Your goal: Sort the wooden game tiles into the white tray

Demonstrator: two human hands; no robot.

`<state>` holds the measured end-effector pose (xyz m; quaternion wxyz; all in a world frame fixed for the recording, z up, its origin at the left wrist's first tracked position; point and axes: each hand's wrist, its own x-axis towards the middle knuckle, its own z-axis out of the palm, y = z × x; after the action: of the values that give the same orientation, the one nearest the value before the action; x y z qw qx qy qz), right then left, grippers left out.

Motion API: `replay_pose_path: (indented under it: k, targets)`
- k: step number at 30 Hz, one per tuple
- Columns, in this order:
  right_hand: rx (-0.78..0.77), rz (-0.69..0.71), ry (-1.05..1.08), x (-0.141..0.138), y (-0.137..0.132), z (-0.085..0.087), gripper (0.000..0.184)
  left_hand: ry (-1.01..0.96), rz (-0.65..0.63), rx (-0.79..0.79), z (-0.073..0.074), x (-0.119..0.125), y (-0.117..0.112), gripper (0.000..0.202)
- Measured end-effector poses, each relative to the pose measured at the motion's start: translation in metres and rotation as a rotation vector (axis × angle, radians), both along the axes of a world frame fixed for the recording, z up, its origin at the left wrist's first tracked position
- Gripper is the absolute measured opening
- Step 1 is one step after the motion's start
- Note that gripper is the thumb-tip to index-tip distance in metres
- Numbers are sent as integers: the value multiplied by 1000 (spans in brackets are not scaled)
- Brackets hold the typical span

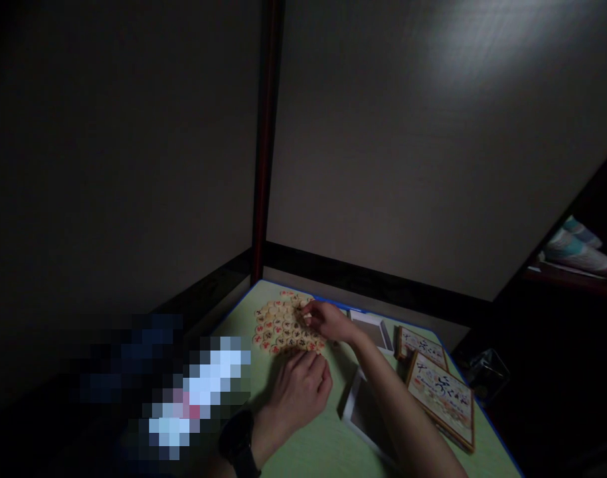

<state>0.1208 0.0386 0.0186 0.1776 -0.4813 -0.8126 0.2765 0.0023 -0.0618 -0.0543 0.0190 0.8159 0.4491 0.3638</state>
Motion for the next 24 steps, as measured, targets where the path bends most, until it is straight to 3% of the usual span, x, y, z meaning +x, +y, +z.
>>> replay_pose_path:
  k: [2, 5, 10, 14, 17, 24]
  targets:
    - [-224, -7, 359, 21, -16, -2, 26, -203, 34, -16, 5, -1, 4, 16]
    - [-455, -25, 692, 39, -41, -9, 37, -469, 7, -45, 13, -6, 9, 27]
    - [-581, -37, 949, 42, -61, -26, 40, -518, -140, -29, 9, -11, 15, 29]
    - [-639, -15, 1037, 40, -59, -34, 42, -469, -143, 40, 3, -12, 17, 21]
    - [-593, -55, 1007, 42, -55, -33, 42, -431, -100, 44, 3, -13, 18, 20]
    - [-463, -127, 801, 58, -47, -29, 42, -128, 3, -95, 14, -18, 13, 15]
